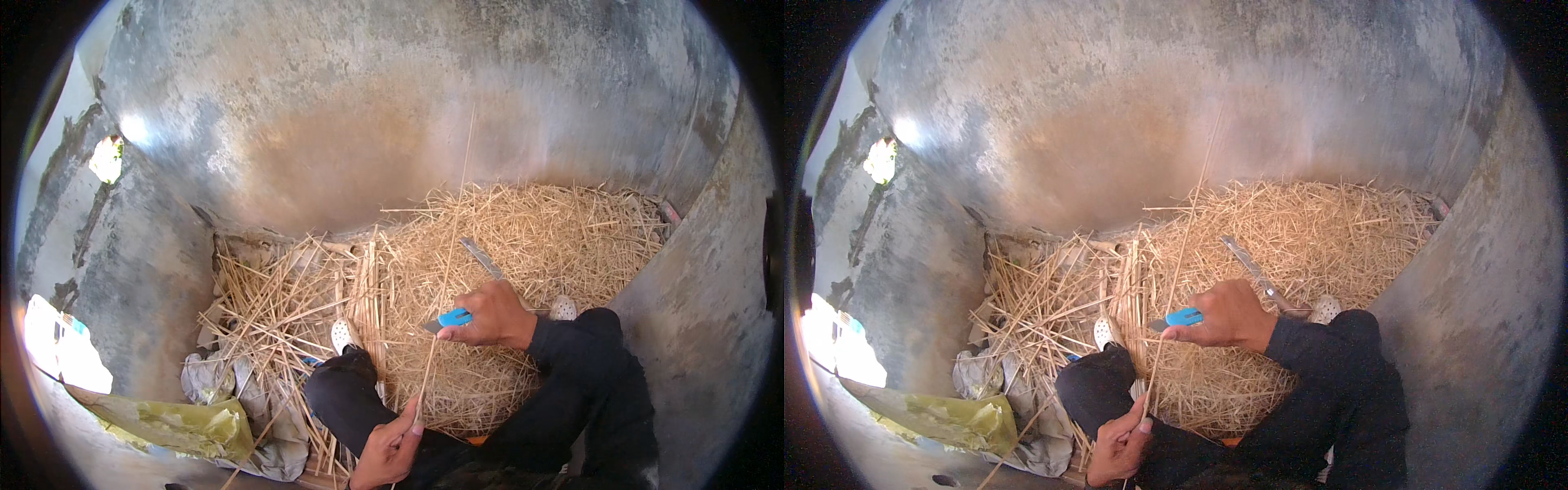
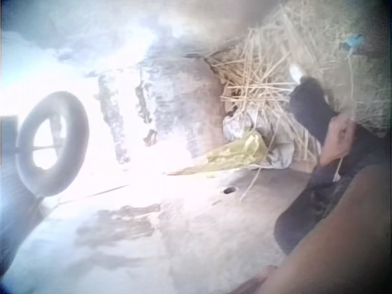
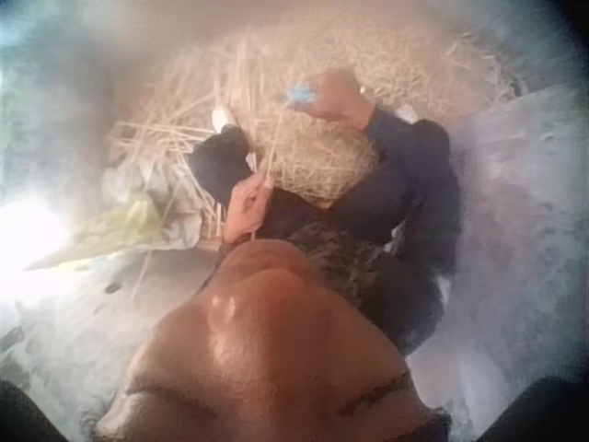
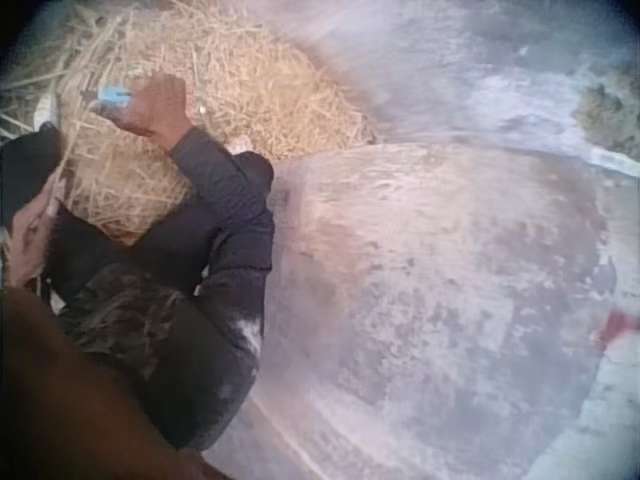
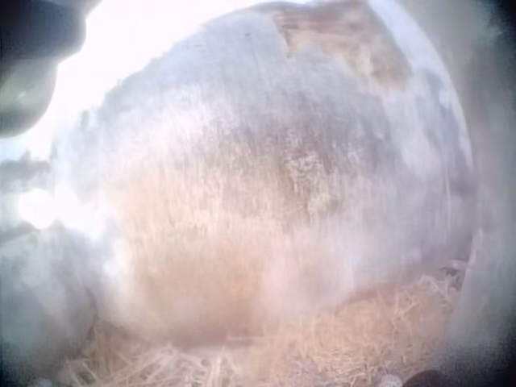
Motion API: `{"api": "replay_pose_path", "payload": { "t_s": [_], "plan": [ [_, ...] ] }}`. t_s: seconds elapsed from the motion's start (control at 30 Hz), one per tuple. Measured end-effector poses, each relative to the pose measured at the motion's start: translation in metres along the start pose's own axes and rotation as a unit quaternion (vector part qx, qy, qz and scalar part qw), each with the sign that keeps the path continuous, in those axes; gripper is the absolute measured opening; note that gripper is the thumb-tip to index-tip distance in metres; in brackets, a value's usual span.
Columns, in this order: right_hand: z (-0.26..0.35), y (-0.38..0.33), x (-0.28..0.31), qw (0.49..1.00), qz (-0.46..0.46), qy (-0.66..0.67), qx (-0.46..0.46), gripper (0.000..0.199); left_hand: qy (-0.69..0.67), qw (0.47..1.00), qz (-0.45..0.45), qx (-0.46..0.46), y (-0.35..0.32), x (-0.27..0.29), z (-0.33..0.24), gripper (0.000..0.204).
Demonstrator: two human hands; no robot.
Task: The person sits on the floor and uses a knife to shave a long, thin wooden stick. They hold the stick with their left hand and repeatedly scrape the blade along its length to remove the outer layer, creating wood shavings that fall onto the floor.
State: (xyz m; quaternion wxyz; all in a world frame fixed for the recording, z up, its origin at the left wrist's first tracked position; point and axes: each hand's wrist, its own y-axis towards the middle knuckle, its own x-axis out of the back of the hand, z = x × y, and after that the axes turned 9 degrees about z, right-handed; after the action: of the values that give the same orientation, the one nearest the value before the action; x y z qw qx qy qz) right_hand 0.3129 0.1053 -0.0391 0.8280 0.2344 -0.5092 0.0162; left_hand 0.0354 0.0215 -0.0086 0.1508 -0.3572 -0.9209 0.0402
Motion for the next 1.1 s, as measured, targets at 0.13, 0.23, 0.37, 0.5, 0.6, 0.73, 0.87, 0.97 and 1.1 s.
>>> {"api": "replay_pose_path", "payload": {
  "t_s": [0.13,0.23,0.37,0.5,0.6,0.73,0.87,0.97,1.1],
  "plan": [
    [-0.034,0.019,0.019,0.995,-0.018,-0.032,-0.089,0.082,0.001,0.999,0.027,0.042,-0.006,0.006,-0.014,0.044],
    [-0.042,0.020,0.015,0.993,-0.025,-0.059,-0.099,0.081,-0.006,0.999,0.030,0.042,-0.004,0.003,-0.010,0.045],
    [-0.056,0.027,0.013,0.988,-0.032,-0.063,-0.137,0.081,0.058,0.998,0.025,-0.010,-0.011,0.000,-0.007,0.036],
    [-0.085,0.034,0.038,0.978,-0.065,-0.070,-0.184,0.083,0.070,0.995,0.067,0.014,-0.017,0.005,-0.019,0.034],
    [-0.088,0.032,0.039,0.977,-0.045,-0.072,-0.193,0.084,0.105,0.992,0.059,0.027,-0.023,0.008,-0.012,0.032],
    [-0.127,0.037,0.046,0.958,-0.081,-0.095,-0.257,0.083,0.096,0.995,0.001,-0.021,-0.045,0.002,0.011,0.030],
    [-0.180,0.038,0.080,0.922,-0.141,-0.070,-0.355,0.086,-0.227,0.913,0.070,0.331,-0.065,0.025,0.019,0.017],
    [-0.232,0.004,0.087,0.880,-0.210,0.030,-0.424,0.085,-0.244,0.938,0.065,0.237,-0.073,0.030,0.040,0.021],
    [-0.216,0.006,0.037,0.893,-0.240,0.173,-0.339,0.075,-0.250,0.960,0.049,0.118,-0.056,0.024,0.045,0.033]
  ]
}}
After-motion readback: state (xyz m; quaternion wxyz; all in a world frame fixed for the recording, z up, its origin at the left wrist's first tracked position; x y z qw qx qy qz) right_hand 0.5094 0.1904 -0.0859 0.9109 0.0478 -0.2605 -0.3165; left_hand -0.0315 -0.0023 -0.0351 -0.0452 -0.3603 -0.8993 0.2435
